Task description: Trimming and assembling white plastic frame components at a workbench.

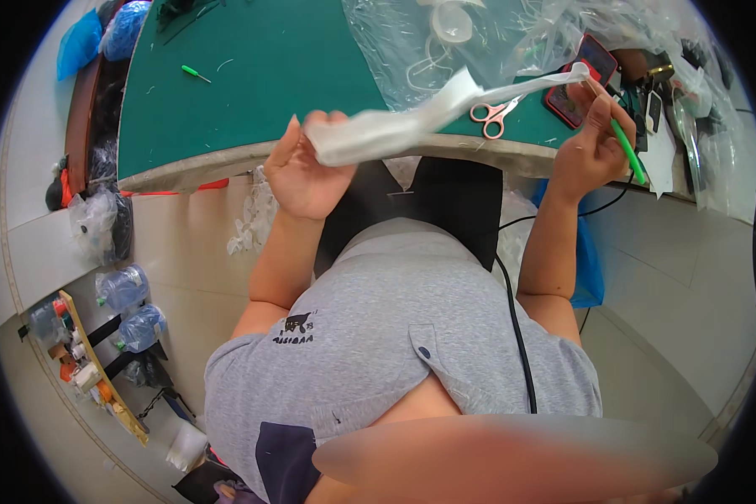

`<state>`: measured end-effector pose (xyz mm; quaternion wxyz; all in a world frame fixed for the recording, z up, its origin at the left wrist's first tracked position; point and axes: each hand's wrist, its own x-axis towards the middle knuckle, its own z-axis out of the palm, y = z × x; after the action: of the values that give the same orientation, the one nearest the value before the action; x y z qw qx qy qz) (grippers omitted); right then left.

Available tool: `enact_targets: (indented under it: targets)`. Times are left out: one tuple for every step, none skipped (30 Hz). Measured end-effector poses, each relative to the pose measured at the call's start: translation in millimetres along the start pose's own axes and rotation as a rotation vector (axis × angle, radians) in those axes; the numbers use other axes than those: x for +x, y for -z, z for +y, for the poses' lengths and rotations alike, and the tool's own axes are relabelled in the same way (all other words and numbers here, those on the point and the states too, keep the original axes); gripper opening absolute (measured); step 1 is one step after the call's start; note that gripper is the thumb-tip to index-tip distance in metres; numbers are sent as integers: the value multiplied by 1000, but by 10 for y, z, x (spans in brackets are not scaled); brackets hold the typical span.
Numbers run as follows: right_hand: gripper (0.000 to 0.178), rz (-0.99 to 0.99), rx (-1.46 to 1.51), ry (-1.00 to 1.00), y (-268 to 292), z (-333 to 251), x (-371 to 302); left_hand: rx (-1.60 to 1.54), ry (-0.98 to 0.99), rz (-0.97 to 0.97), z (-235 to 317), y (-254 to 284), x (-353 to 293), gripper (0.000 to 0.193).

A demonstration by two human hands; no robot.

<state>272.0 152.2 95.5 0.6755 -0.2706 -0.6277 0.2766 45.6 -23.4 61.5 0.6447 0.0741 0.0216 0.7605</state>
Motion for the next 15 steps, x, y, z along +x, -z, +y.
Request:
enact_targets:
  targets:
    - [15, 7, 38, -163, 13, -24, 4, 128, 89, 170, -4, 38, -14, 52]
    - [18, -63, 209, -236, -19, -33, -44, 289, 250, 42, -49, 56, 22, 61]
    - [18, -167, 344, -274, -70, -71, -112, 449, 409, -87, -93, 78, 79, 70]
    - [19, -271, 478, -311, -134, -146, -188, 614, 539, -91, -149, 120, 101, 80]
    - [19, -384, 541, -342, -227, -281, -236, 624, 598, 72, -284, 94, 75, 79]
    - [18, -453, 579, -377, -266, -334, -304, 672, 621, 58, -383, 66, 100, 75]
    - [17, -528, 566, -378, -294, -432, -312, 720, 643, 45, -453, 44, 125, 71]
    - [13, -554, 627, -383, -303, -432, -332, 826, 609, 20, -481, 69, 131, 61]
    - [11, -579, 688, -388, -307, -429, -351, 826, 609, 20, -501, 70, 143, 61]
    - [11, -579, 688, -389, -300, -438, -346, 864, 616, -33, -518, 49, 161, 58]
    - [11, -577, 668, -363, -280, -438, -334, 902, 620, -83, -526, 44, 166, 54]
    - [11, -575, 649, -339, -264, -434, -323, 817, 660, -56, -516, 53, 135, 51]
    - [11, -576, 651, -341, -263, -422, -311, 817, 659, -53, -536, 67, 121, 51]
    - [13, -561, 614, -313, -253, -407, -298, 807, 556, -54, -584, 77, 110, 48]
    - [16, -547, 578, -285, -240, -385, -288, 796, 452, -54, -613, 64, 104, 47]
